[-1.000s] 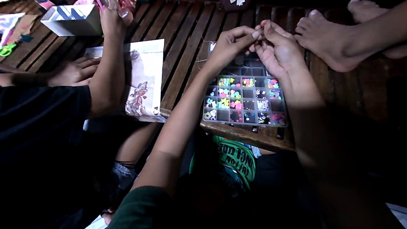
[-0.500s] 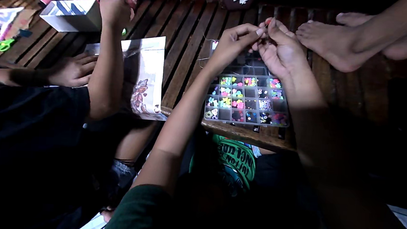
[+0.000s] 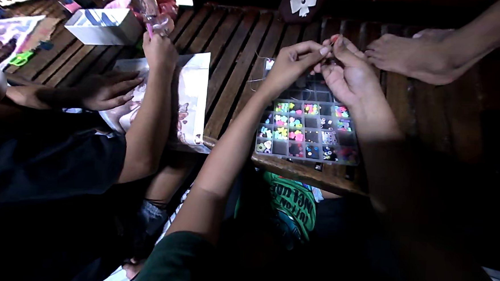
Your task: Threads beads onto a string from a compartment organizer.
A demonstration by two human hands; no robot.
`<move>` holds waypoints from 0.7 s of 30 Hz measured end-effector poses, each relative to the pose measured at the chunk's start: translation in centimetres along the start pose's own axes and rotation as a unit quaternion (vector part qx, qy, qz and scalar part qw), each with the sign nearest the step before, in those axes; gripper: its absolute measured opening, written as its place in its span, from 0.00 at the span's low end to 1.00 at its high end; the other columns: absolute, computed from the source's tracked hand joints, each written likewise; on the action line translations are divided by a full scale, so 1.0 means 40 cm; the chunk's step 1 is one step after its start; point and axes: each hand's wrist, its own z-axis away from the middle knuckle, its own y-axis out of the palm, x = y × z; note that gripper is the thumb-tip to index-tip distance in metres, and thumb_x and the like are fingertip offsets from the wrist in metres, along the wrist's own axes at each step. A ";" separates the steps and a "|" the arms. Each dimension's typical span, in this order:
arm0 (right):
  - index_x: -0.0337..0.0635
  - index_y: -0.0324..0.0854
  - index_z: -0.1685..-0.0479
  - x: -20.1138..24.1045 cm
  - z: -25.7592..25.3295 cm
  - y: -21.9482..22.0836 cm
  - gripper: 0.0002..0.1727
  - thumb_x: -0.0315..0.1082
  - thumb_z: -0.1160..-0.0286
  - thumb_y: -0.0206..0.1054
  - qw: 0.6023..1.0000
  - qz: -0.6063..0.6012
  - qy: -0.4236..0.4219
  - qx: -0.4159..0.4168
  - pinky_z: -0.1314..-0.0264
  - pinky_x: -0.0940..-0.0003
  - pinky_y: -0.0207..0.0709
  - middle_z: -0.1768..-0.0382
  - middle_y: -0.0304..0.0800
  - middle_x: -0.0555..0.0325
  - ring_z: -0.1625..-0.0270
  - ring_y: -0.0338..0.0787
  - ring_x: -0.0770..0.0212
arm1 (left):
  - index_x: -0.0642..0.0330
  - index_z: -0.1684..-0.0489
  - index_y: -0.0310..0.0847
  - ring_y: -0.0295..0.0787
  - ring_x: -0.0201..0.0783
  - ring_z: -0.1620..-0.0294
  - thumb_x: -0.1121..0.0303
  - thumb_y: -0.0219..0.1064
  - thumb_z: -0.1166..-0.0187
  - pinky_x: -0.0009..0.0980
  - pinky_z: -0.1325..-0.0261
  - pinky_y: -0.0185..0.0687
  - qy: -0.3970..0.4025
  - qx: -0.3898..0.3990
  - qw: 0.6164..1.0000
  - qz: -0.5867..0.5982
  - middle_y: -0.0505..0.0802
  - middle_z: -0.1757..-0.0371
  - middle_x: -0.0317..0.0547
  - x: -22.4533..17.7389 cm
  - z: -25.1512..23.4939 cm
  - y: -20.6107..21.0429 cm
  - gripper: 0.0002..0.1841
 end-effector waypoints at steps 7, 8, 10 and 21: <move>0.46 0.79 0.48 -0.003 0.000 -0.002 0.11 0.34 0.06 0.50 1.000 0.000 0.000 -0.002 0.47 0.78 0.85 0.56 0.88 0.67 0.56 0.89 0.74 | 0.68 0.58 0.85 0.84 0.24 0.70 0.77 0.59 0.14 0.22 0.62 0.82 0.002 0.001 1.000 0.011 0.89 0.71 0.36 0.001 0.003 0.001 0.08; 0.46 0.79 0.48 -0.003 -0.001 -0.002 0.11 0.34 0.06 0.50 1.000 0.001 -0.001 0.001 0.47 0.78 0.85 0.57 0.88 0.67 0.56 0.89 0.74 | 0.68 0.58 0.85 0.84 0.25 0.70 0.76 0.59 0.13 0.22 0.62 0.82 0.001 0.000 1.000 0.013 0.89 0.71 0.36 0.001 0.003 0.001 0.08; 0.46 0.79 0.48 -0.003 -0.003 -0.003 0.11 0.34 0.06 0.50 1.000 -0.002 -0.002 0.002 0.48 0.78 0.85 0.58 0.88 0.67 0.57 0.89 0.74 | 0.68 0.58 0.85 0.84 0.25 0.70 0.76 0.60 0.13 0.22 0.62 0.82 -0.004 -0.001 1.000 0.008 0.89 0.71 0.36 -0.002 0.001 0.001 0.08; 0.45 0.80 0.49 -0.001 -0.002 -0.004 0.11 0.32 0.07 0.51 1.000 -0.015 -0.002 0.003 0.46 0.78 0.85 0.58 0.89 0.66 0.56 0.90 0.73 | 0.68 0.59 0.85 0.84 0.24 0.70 0.76 0.60 0.13 0.22 0.62 0.83 -0.002 -0.001 1.000 0.009 0.89 0.71 0.35 -0.002 0.001 0.001 0.08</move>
